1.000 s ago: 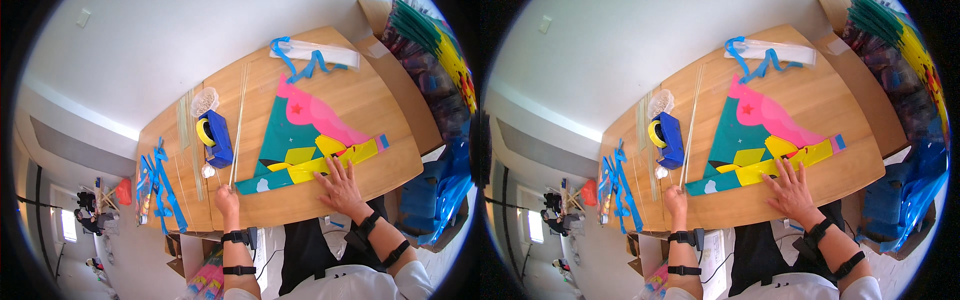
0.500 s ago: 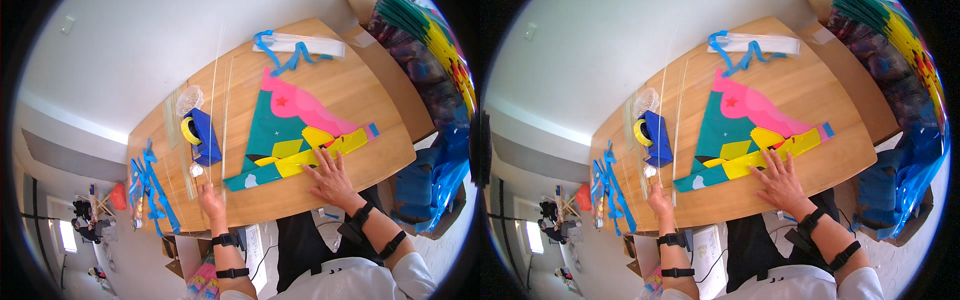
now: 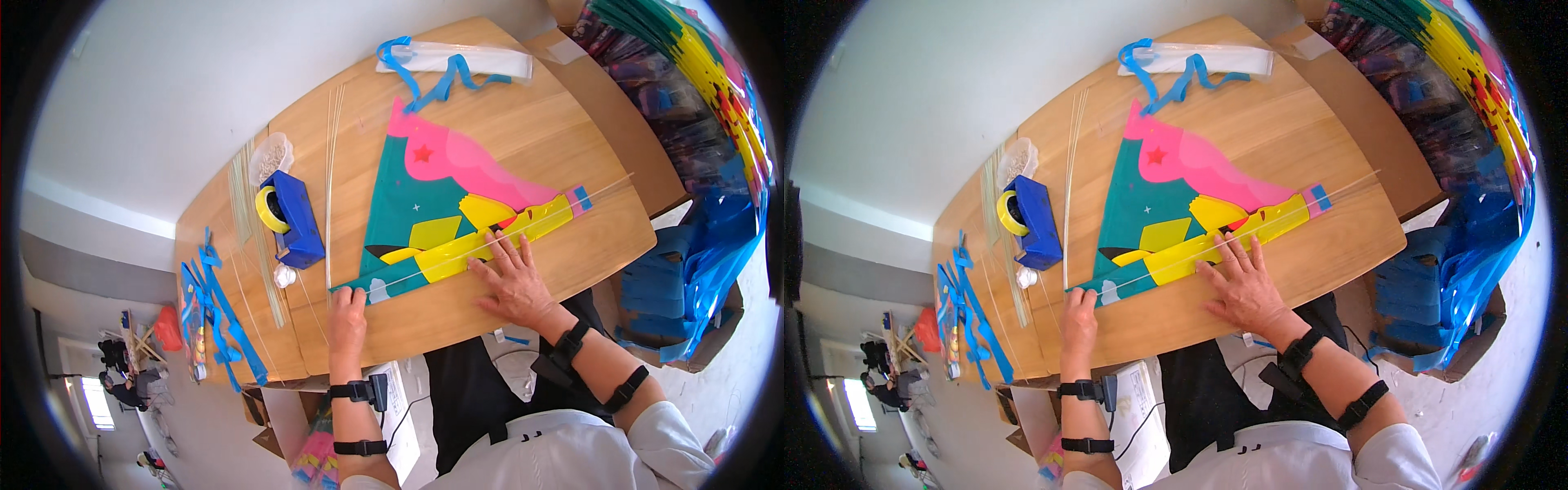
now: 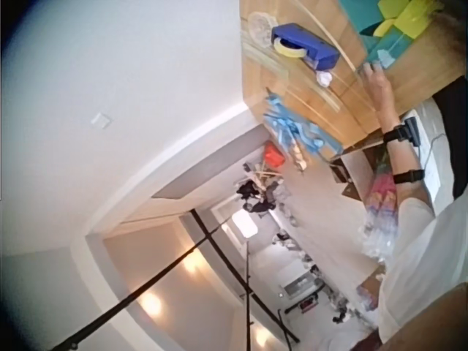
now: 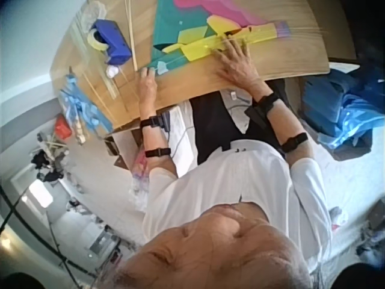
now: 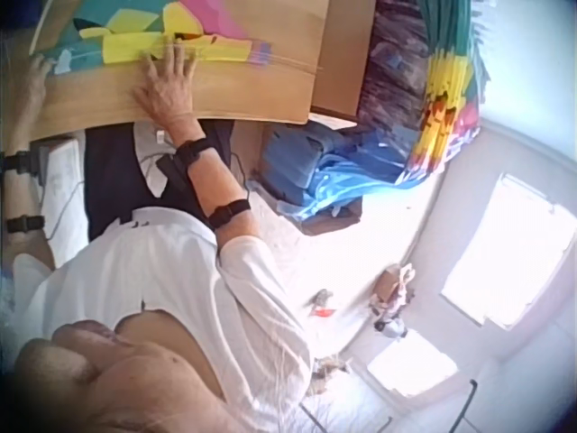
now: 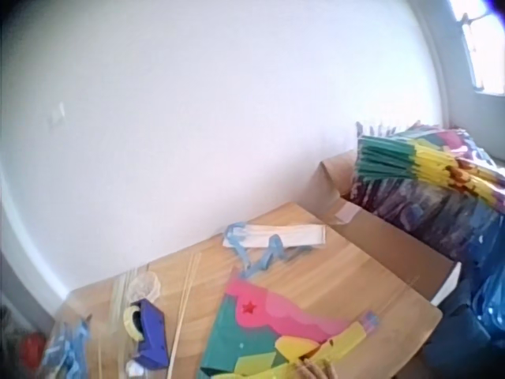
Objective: Assembling and packaging colorful plastic kites at a workbench.
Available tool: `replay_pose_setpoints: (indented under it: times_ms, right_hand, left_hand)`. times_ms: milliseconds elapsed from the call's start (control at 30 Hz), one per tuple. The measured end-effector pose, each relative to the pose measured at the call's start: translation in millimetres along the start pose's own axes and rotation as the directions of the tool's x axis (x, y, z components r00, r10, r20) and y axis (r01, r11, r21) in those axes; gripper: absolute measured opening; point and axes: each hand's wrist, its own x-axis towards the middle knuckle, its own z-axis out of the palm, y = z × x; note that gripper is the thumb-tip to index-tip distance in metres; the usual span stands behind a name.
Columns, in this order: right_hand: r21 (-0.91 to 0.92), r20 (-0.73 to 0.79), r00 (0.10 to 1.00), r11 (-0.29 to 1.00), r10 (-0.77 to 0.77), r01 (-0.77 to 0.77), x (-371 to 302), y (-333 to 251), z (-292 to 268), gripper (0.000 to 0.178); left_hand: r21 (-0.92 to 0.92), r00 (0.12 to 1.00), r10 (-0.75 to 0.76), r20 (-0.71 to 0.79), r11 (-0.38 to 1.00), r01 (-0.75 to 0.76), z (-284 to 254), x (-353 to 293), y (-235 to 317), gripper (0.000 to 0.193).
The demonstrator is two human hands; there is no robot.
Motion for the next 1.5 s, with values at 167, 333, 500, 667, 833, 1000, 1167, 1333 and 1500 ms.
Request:
replay_pose_setpoints:
  times_ms: [167, 333, 500, 667, 833, 1000, 1167, 1333, 1500]
  right_hand:
    - [0.161, -0.064, 0.998, 0.987, 0.025, -0.015, -1, 4, 4, 0.083]
    - [0.136, -0.096, 0.994, 0.99, 0.046, -0.032, -1, 0, 2, 0.091]
    - [0.063, -0.068, 0.996, 0.997, 0.056, -0.052, 0, -2, 1, 0.088]
    - [0.06, -0.081, 0.995, 0.997, 0.053, -0.048, 3, -7, 2, 0.086]
    - [0.075, -0.075, 0.996, 0.996, 0.053, -0.047, -1, 2, 7, 0.086]
    - [0.08, -0.09, 0.995, 0.996, 0.052, -0.045, -2, 3, 2, 0.086]
    - [0.088, -0.103, 0.993, 0.995, 0.059, -0.05, -5, 5, 2, 0.086]
    - [0.05, -0.104, 0.991, 0.996, 0.078, -0.073, 1, -1, 3, 0.082]
    - [-0.006, -0.123, 0.989, 0.996, 0.082, -0.084, 7, -5, 2, 0.08]
  left_hand:
    - [0.071, 0.998, -0.038, 0.041, 0.997, 0.035, -4, -7, -21, 0.015]
    - [0.201, 0.98, -0.175, 0.091, 0.967, 0.154, -1, -9, -13, 0.016]
    - [0.03, 0.982, -0.124, -0.139, 0.991, 0.13, 7, 7, 43, 0.026]
    - [-0.147, 0.993, -0.072, -0.089, 0.987, 0.059, 22, 36, 74, 0.02]
    - [-0.175, 0.979, -0.048, -0.198, 0.984, 0.013, 38, 44, 75, 0.01]
    - [-0.172, 0.977, -0.024, -0.214, 0.985, -0.014, 35, 41, 75, 0.012]
    - [-0.15, 0.981, 0.002, -0.194, 0.988, -0.032, 40, 44, 79, 0.012]
    - [-0.125, 0.982, 0.023, -0.19, 0.991, -0.047, 27, 46, 79, 0.01]
    - [-0.158, 0.974, 0.013, -0.225, 0.986, -0.049, 31, 46, 77, 0.007]
